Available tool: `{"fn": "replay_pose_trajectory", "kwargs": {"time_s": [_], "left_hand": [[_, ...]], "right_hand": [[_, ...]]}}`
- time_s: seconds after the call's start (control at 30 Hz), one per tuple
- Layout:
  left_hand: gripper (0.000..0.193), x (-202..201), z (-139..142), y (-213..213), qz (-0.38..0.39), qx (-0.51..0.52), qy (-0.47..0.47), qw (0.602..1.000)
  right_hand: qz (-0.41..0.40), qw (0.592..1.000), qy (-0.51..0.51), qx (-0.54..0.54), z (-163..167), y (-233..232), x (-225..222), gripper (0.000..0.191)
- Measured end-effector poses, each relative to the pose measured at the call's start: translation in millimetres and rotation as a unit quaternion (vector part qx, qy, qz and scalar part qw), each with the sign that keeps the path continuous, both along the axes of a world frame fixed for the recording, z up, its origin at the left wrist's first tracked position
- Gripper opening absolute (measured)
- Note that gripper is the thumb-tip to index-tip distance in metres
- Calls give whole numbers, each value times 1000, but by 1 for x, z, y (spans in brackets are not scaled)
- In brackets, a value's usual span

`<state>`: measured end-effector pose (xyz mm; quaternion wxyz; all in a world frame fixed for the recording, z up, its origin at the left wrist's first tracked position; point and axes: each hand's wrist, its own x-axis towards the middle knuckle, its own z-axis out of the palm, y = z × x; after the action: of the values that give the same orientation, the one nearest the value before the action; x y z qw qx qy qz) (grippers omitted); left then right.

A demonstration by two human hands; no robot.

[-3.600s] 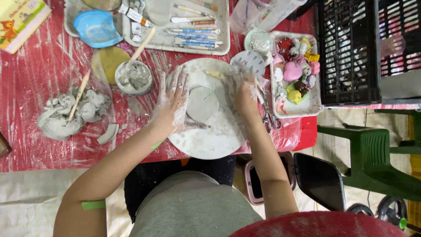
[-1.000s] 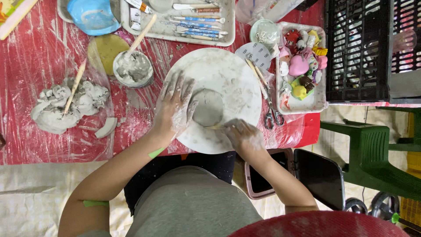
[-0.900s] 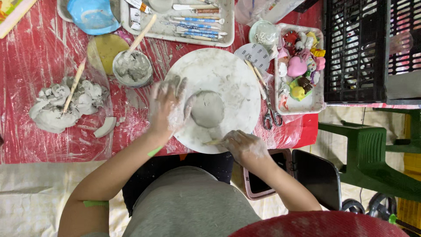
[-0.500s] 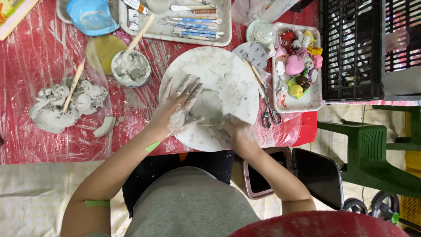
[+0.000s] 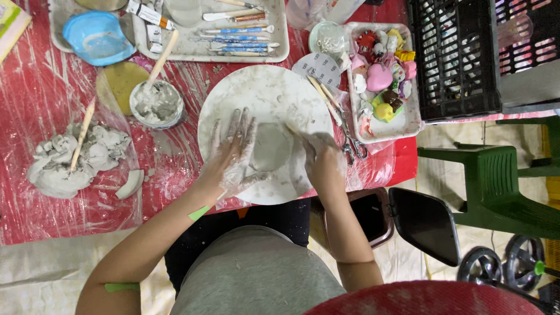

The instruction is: The person shapes a flat clay piece on a round bat at a work table, pressing and smoothing it with their hands. They pour water from a plastic cup over the clay, trim the edges with a small wooden tool, and continue pressing and smoothing the surface.

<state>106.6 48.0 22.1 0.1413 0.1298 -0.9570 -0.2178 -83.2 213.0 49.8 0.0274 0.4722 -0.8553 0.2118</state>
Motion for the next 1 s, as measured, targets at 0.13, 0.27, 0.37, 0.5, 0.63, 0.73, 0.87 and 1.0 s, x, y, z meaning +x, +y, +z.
{"fn": "replay_pose_trajectory", "kwargs": {"time_s": [0.13,0.27,0.37,0.5,0.63,0.73,0.87,1.0], "left_hand": [[119,5,-2,-3,-11,53,18,998],[115,5,-6,-1,19,34,2,999],[121,4,-10,2,14,47,38,998],[117,4,-17,2,55,90,134,985],[115,10,-20,-8,93,120,106,983],[107,13,-18,-24,82,94,160,979],[92,10,-15,-47,87,11,131,988],[86,1,-19,-64,112,135,13,984]], "right_hand": [[67,983,30,168,2,-29,-7,32],[92,989,38,112,18,-40,-15,38],[151,980,83,99,25,-44,-20,36],[172,983,37,54,23,-51,-29,33],[243,962,112,50,21,-61,-39,24],[235,964,108,60,20,-68,-45,23],[134,954,41,267,5,-72,-57,33],[329,934,123,61,-28,-67,-75,42]]}}
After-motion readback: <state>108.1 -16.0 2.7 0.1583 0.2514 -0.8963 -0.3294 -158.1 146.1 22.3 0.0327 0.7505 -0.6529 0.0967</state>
